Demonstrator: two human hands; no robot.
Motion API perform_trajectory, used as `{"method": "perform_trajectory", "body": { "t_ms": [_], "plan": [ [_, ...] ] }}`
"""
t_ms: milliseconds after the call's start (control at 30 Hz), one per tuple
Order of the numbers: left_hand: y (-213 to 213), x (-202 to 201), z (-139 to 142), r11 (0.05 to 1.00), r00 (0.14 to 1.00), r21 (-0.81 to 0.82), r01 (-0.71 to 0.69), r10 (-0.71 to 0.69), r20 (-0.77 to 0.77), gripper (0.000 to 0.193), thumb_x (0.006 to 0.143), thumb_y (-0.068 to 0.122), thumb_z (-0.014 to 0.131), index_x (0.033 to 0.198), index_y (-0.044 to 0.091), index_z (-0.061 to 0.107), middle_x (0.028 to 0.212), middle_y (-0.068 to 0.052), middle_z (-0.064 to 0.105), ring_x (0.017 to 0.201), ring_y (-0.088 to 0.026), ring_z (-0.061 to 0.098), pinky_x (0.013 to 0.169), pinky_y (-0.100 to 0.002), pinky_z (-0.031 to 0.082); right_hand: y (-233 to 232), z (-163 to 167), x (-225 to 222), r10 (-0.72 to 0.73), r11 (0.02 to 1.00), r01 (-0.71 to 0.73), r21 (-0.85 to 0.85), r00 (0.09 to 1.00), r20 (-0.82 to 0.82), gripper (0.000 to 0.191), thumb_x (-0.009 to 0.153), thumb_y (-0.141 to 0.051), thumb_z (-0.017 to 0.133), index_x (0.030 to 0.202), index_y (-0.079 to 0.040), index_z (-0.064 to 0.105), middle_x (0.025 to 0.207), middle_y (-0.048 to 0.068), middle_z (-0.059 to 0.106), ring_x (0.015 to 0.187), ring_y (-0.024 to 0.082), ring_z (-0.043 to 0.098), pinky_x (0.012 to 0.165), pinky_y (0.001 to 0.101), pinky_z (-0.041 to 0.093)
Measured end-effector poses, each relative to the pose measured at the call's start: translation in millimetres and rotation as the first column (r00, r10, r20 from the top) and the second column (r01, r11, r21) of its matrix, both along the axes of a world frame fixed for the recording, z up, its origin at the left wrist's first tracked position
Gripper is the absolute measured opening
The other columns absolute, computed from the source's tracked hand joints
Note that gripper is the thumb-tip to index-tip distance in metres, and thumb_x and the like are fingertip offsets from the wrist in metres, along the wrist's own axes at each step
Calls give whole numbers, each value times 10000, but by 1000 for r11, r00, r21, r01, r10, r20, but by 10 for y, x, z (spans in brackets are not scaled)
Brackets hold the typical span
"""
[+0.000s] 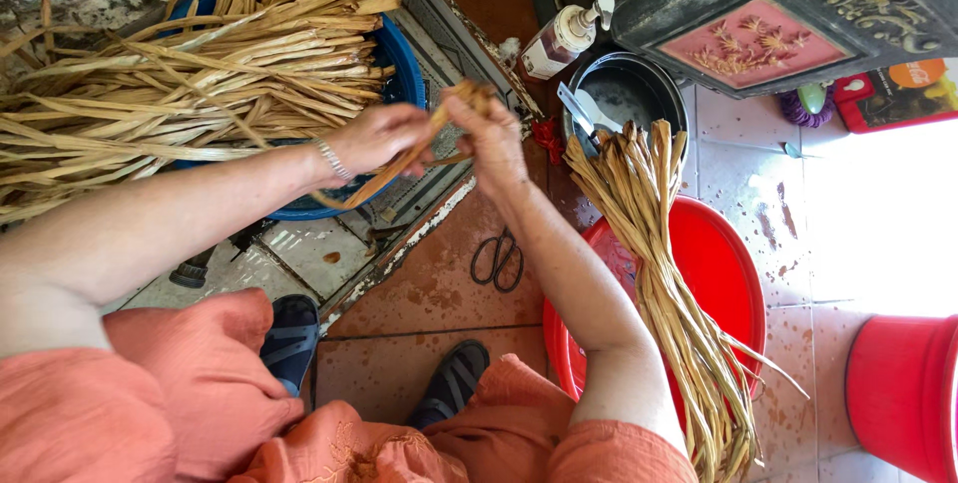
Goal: The person repeatedly picks dried plant strips from a blue basin, splits them by hand, and places the separated pieces into a red basin. The process continues with the same repetitive hand motions throughout the clip.
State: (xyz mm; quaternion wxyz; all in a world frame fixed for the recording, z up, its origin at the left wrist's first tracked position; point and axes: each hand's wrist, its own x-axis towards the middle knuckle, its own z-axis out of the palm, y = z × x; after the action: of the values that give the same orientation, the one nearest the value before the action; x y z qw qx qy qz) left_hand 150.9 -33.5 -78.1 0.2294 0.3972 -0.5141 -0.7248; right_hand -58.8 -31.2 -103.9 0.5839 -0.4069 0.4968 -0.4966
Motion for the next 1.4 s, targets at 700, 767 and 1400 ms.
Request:
{"method": "perform_trajectory", "body": {
  "t_ms": [700,767,1400],
  "plan": [
    [-104,-967,537,967,986,-249,45,-2,169,351,1000,291,435,779,82,610,567,-27,602,424,-100,532,386,-269,435,-538,765,-582,-420,907,404,119,845,331,321,1071,-282,437,989,-12,590,756,66,599,636,196,583,610,440,590],
    [-58,-989,563,964,981,-247,96,-48,190,329,1000,294,452,806,81,610,579,-14,611,434,-88,527,389,-274,429,-639,762,-735,-364,925,370,83,807,465,300,1083,-279,440,974,-31,569,710,28,524,580,170,504,547,384,497],
    [241,-808,174,872,924,-367,324,-208,321,358,1023,316,415,851,94,637,617,-18,624,524,-111,600,541,-339,545,-673,867,-1794,-761,577,812,91,493,422,326,1052,-188,393,1046,47,619,648,40,485,478,111,342,406,298,283]
  ]
}}
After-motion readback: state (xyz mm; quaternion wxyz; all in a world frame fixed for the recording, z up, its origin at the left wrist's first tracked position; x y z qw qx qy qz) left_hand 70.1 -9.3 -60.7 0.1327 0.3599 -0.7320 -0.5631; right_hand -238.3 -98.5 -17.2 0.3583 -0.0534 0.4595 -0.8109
